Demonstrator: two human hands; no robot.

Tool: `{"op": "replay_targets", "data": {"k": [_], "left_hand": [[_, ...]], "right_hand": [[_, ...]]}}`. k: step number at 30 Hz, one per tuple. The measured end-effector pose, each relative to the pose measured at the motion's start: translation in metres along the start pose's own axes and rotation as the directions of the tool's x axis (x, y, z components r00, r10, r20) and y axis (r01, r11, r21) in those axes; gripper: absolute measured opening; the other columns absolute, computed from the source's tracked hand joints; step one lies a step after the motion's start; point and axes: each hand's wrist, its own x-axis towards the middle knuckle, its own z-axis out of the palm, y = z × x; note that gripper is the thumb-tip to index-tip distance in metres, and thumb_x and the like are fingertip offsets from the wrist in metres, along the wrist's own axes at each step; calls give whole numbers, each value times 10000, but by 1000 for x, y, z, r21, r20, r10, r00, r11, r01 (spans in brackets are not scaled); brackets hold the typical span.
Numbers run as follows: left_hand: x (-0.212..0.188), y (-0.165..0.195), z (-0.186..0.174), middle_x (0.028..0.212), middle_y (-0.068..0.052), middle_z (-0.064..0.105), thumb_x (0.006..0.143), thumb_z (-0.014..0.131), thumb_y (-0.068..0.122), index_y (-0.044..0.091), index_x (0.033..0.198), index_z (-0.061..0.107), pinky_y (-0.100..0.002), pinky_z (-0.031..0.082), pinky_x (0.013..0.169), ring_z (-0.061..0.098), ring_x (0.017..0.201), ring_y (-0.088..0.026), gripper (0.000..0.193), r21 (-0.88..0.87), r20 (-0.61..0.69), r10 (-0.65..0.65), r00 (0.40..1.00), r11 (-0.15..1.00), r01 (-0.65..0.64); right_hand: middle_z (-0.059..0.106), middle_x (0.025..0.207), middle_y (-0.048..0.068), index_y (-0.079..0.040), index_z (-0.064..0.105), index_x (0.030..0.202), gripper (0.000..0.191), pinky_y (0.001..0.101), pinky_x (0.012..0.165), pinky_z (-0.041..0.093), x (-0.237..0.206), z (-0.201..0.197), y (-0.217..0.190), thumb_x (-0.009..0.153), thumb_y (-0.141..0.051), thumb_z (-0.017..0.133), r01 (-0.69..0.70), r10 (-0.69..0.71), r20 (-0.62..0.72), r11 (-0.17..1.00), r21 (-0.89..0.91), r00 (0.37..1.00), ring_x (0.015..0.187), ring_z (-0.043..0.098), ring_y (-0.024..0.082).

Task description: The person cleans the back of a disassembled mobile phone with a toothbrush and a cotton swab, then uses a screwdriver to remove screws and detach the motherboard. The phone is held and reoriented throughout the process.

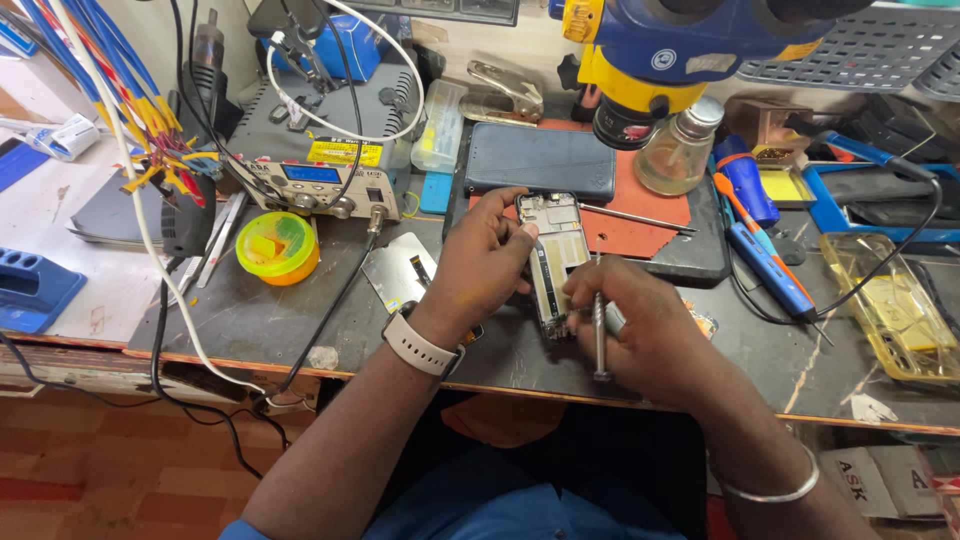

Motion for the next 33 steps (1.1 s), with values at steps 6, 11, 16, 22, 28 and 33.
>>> {"op": "replay_targets", "data": {"k": [6,11,16,22,28,33], "left_hand": [[1,-3,1,788,-33,689,955,611,108,-23,1416,498,-245,564,486,650,597,-79,493,73,-5,14,1000,997,-14],[0,-4,-1,774,-6,670,961,614,110,-21,1429,497,-234,568,518,632,613,-53,500,66,-2,35,999,997,-34],[-2,-4,-1,752,-17,661,966,605,109,-26,1426,519,-234,521,508,595,575,-59,487,113,38,64,997,991,-68],[-3,-3,0,779,-8,676,975,609,122,-16,1455,515,-227,521,517,593,603,-41,508,93,37,98,995,991,-101],[-3,-3,0,802,-10,666,990,604,109,-9,1496,479,-221,514,548,589,620,-42,534,37,69,114,991,992,-117],[-2,-7,0,820,-19,667,993,602,93,-30,1491,470,-220,529,578,602,648,-45,529,33,111,149,983,988,-154]], "right_hand": [[717,979,67,-93,597,880,216,404,811,532,-1,2,1,751,-38,762,157,-147,92,980,-120,985,949,684,301],[714,951,62,-88,597,874,203,375,808,554,-2,2,8,754,-14,743,116,-111,66,991,-72,992,923,711,275],[695,903,27,-72,584,891,197,295,778,561,-3,4,16,805,21,735,-13,12,3,991,130,1000,843,693,158],[662,928,26,-74,547,955,171,252,728,538,-4,7,32,945,-46,716,-178,190,-24,949,260,981,829,619,92],[651,1054,68,-70,475,1034,154,256,858,564,-7,9,46,997,-20,615,-102,129,-20,864,492,991,986,681,106],[633,1059,83,-70,474,1038,138,330,856,599,-6,7,51,1009,18,576,-94,184,-72,754,650,980,993,698,168]]}}
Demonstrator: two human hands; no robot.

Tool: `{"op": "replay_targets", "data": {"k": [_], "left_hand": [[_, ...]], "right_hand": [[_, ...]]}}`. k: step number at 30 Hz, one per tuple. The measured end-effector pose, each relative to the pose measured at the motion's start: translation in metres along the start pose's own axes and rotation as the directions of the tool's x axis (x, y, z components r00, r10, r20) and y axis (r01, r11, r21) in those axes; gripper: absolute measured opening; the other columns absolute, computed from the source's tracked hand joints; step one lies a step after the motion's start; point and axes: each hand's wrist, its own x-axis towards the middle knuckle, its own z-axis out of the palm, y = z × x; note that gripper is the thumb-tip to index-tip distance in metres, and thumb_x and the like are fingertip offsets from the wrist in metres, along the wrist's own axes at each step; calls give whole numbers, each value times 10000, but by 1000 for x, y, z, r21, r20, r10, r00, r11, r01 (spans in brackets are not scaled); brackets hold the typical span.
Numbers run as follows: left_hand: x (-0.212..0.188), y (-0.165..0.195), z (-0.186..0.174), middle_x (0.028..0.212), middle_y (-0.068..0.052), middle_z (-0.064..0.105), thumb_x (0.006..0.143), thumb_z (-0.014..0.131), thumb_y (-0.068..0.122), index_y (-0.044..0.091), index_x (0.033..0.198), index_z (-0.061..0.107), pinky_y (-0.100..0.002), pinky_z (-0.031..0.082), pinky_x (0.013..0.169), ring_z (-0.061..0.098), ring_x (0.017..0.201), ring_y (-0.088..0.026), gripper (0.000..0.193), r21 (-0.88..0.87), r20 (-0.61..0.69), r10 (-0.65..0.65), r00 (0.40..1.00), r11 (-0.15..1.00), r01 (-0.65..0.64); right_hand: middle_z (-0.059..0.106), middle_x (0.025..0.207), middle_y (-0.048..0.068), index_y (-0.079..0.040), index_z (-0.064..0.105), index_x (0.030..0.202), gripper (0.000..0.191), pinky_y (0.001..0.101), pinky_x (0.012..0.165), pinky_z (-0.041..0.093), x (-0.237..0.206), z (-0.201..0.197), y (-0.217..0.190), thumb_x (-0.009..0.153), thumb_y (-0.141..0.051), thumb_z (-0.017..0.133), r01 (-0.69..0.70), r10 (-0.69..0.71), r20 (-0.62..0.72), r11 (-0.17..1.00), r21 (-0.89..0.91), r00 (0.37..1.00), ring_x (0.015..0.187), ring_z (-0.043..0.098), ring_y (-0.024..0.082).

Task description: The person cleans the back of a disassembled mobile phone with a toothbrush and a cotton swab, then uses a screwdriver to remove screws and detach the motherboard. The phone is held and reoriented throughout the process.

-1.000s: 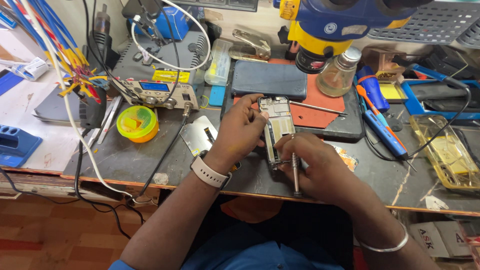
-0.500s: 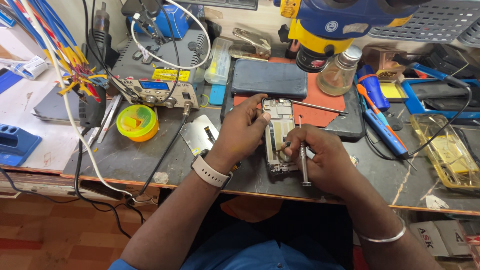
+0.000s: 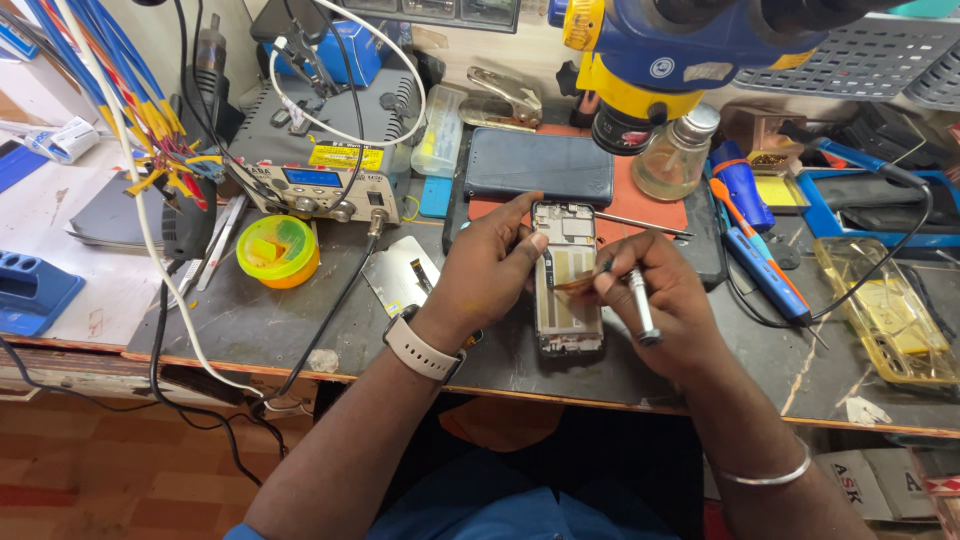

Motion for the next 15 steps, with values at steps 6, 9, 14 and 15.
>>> {"op": "replay_targets", "data": {"k": [6,9,14,15], "left_hand": [[2,0,3,844,-21,663,997,598,98,-48,1499,438,-222,521,576,615,644,-60,546,-94,65,-35,997,995,41],[1,6,2,836,-25,631,1002,598,103,-40,1531,404,-230,499,551,604,624,-75,581,-97,93,-62,994,993,71],[-8,15,1,846,-69,655,961,618,121,38,1643,195,-231,552,560,681,677,-103,807,-16,268,-159,950,985,169],[-8,16,2,931,-62,667,922,663,94,37,1633,146,-234,568,587,691,731,-103,881,-69,310,-146,939,982,175]], "right_hand": [[599,1061,66,-100,486,1097,191,468,889,632,3,-3,0,1008,46,571,43,28,-181,925,377,983,1001,710,255],[596,1054,72,-103,496,1107,196,482,885,632,4,-2,2,1008,51,567,63,40,-229,904,423,973,1007,723,282],[593,1087,68,-97,502,1114,182,492,891,633,3,2,3,1022,52,554,64,59,-258,894,443,964,1010,701,238],[596,1088,69,-98,502,1109,178,486,889,631,3,2,2,1019,48,551,58,60,-251,898,436,966,1005,705,244]]}}
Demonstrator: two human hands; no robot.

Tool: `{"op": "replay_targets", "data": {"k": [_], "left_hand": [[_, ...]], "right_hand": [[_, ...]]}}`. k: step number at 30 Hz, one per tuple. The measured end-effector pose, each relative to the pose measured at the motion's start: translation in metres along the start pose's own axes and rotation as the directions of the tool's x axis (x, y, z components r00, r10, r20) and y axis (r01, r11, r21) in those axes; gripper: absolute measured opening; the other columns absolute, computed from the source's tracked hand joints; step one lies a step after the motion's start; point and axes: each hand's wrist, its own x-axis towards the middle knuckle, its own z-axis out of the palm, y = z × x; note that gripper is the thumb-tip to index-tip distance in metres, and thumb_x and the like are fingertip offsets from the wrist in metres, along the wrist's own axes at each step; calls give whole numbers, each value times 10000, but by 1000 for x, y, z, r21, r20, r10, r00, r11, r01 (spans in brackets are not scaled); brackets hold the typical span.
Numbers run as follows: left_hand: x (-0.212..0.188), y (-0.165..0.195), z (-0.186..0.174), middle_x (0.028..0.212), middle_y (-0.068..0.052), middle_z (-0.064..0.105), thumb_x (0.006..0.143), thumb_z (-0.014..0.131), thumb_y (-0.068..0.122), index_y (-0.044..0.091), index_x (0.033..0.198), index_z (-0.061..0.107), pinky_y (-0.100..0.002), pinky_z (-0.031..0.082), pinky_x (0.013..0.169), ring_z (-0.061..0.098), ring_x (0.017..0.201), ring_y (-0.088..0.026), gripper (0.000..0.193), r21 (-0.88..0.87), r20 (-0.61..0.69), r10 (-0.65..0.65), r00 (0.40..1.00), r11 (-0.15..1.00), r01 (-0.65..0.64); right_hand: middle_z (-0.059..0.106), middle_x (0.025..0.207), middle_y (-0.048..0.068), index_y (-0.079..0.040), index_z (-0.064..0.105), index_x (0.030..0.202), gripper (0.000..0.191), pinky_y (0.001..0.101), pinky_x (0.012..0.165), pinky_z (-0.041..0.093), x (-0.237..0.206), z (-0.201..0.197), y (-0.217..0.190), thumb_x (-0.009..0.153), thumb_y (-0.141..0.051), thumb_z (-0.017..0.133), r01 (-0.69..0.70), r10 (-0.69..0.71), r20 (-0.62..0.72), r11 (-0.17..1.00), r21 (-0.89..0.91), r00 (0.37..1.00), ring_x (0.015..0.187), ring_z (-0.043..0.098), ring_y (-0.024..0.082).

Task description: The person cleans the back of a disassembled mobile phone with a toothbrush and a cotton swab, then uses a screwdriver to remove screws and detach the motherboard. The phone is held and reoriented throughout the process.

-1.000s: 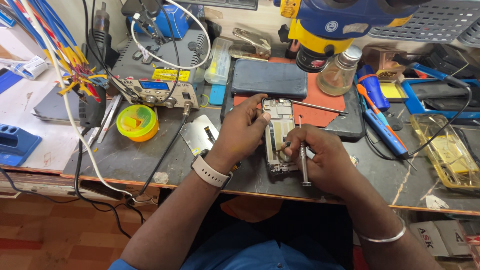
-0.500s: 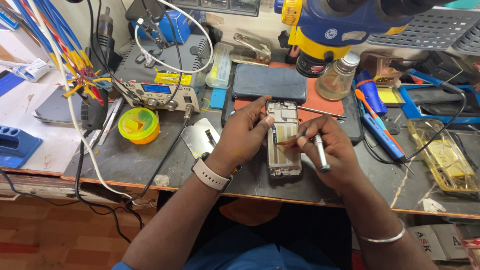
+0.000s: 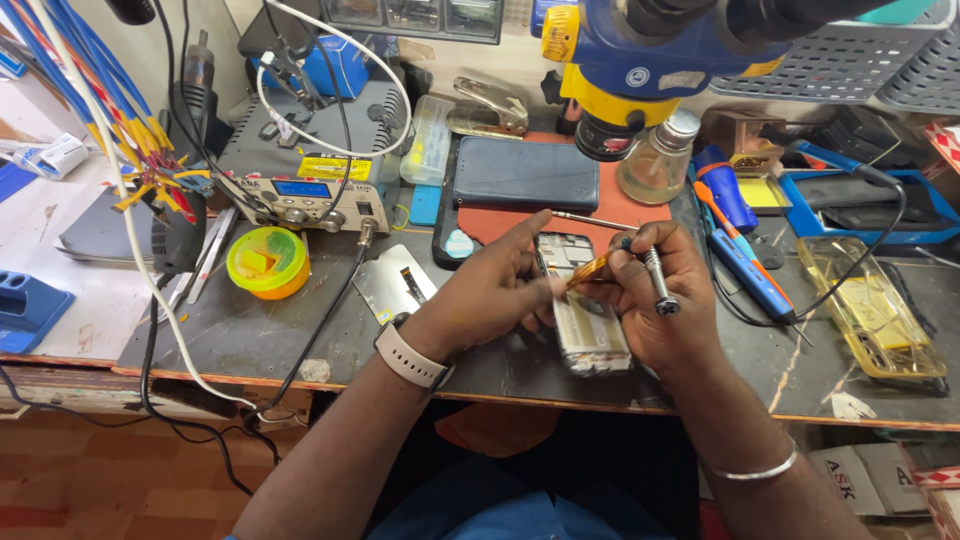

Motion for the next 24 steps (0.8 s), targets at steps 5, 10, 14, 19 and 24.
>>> {"op": "replay_targets", "data": {"k": [5,10,14,19,24], "left_hand": [[1,5,3,1070,-129,714,780,739,-21,57,1635,49,-266,592,592,711,790,-140,1101,-61,141,-26,990,998,35],[-3,6,0,981,-148,699,795,715,-39,89,1657,136,-264,578,565,691,735,-142,1046,8,201,-52,978,999,52],[-4,4,1,951,-146,703,798,703,-45,82,1635,143,-264,569,549,683,696,-149,1015,35,231,-111,967,994,106],[-3,1,-2,1106,-135,699,785,644,-71,75,1630,135,-250,556,586,697,820,-137,998,-19,54,2,999,1000,-1],[5,-2,-9,1315,-208,624,802,608,-127,45,1647,110,-264,574,853,684,1083,-179,996,-32,-304,275,912,954,-298]], "right_hand": [[597,1074,80,-96,497,1098,177,495,878,635,-2,-1,0,1022,53,553,-2,1,56,1000,11,998,994,699,227],[621,1026,78,-91,499,1111,189,479,865,635,4,-9,-6,1014,58,560,57,-55,-38,997,59,998,957,710,244],[657,994,98,-105,491,1121,194,411,809,615,12,-22,-20,1009,33,568,143,-123,-157,982,127,980,906,714,247],[654,989,97,-77,522,1126,153,359,852,586,3,-22,-25,1071,51,584,372,-384,-33,910,-183,923,935,701,217],[672,926,109,-54,568,946,169,390,773,544,-6,1,-14,872,0,710,438,-388,322,261,-860,863,860,685,281]]}}
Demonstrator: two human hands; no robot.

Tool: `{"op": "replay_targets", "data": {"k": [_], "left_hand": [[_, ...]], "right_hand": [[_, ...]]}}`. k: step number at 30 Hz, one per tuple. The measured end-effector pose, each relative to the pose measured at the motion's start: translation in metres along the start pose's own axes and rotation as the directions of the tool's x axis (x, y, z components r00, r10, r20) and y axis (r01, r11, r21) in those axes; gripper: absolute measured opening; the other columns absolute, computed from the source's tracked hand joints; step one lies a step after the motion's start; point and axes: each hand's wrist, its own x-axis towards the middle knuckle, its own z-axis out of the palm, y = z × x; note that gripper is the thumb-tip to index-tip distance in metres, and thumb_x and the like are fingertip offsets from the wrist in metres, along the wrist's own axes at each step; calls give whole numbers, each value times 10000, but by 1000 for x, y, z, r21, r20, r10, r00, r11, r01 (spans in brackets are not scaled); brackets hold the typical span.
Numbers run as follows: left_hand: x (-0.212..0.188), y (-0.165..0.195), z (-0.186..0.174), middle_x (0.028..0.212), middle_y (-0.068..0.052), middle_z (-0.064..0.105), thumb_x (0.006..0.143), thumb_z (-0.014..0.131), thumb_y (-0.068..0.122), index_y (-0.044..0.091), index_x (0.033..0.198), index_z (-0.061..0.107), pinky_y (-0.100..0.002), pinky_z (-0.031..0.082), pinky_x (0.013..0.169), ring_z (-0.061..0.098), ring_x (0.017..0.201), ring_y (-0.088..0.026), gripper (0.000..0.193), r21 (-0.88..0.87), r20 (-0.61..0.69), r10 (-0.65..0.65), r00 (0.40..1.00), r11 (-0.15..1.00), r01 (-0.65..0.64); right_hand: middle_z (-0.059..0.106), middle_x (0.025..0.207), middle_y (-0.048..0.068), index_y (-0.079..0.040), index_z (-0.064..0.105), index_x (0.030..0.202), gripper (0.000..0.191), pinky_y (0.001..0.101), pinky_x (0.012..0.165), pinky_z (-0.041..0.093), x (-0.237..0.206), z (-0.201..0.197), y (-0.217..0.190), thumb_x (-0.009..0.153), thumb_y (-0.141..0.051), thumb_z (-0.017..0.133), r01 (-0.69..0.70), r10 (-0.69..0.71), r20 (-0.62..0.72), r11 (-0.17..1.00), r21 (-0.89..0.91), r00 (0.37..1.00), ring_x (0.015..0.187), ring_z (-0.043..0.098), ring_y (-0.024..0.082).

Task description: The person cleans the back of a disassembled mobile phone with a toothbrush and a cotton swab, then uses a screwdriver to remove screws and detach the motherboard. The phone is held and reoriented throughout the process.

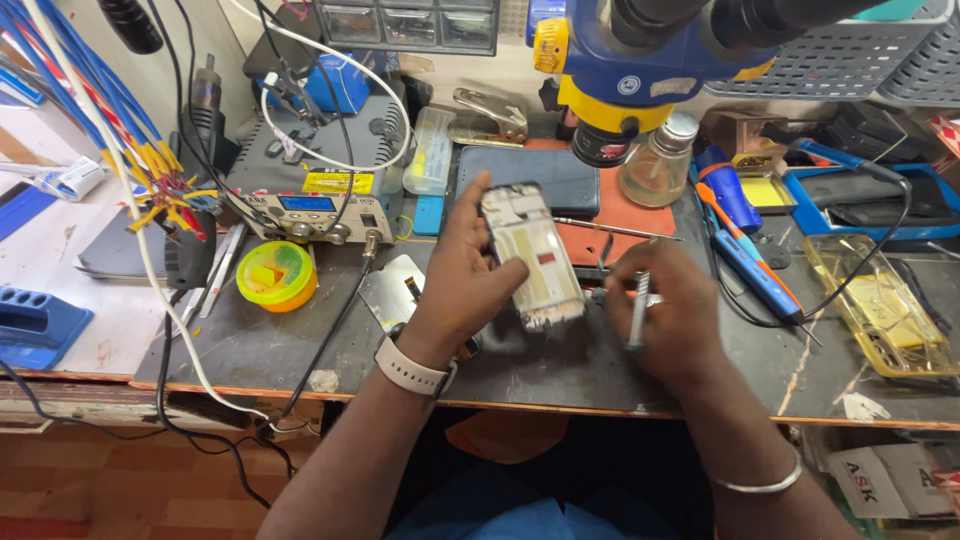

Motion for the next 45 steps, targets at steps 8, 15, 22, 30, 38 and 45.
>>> {"op": "replay_targets", "data": {"k": [8,15,22,30,38,45], "left_hand": [[-6,8,5,1392,-228,601,833,585,-126,36,1647,88,-311,597,977,668,1222,-224,968,82,-136,219,966,974,-209],[-6,14,6,1362,-215,619,857,576,-127,39,1646,89,-318,600,986,672,1228,-224,942,117,-149,269,952,960,-253],[-5,30,5,1256,-187,671,905,613,-96,66,1659,47,-298,587,921,697,1120,-187,956,134,-117,229,966,968,-213],[-48,52,13,1268,-164,680,919,627,-44,68,1642,-9,-281,581,912,700,1103,-148,969,147,-79,114,990,984,-102],[-69,34,17,1131,-134,752,1007,656,100,-53,1520,477,-271,582,913,710,1020,-141,564,-134,81,-77,994,987,88],[-76,24,16,1009,-128,790,975,665,180,-49,1413,558,-283,618,798,772,902,-154,505,239,30,-50,998,970,42]], "right_hand": [[680,961,99,-67,588,894,310,434,859,449,10,-2,-17,753,-143,853,135,-129,40,960,-246,991,940,645,314],[688,894,71,-97,656,877,302,430,857,441,7,-2,-21,783,-250,898,130,-138,8,908,-397,990,905,659,291],[719,1068,119,-40,628,1006,310,389,905,522,13,-13,-48,867,-183,866,84,-118,-116,961,-263,986,1018,682,289],[711,1086,132,-25,598,1021,291,317,847,560,-4,-22,-74,882,-132,831,-26,17,-122,997,-77,992,957,708,198],[732,1009,79,-48,550,942,216,194,641,527,-40,7,-45,876,-38,755,-462,443,154,764,451,883,757,628,19],[687,877,36,-55,572,945,196,191,551,460,-60,15,-34,885,-51,758,-477,477,78,828,294,876,654,545,10]]}}
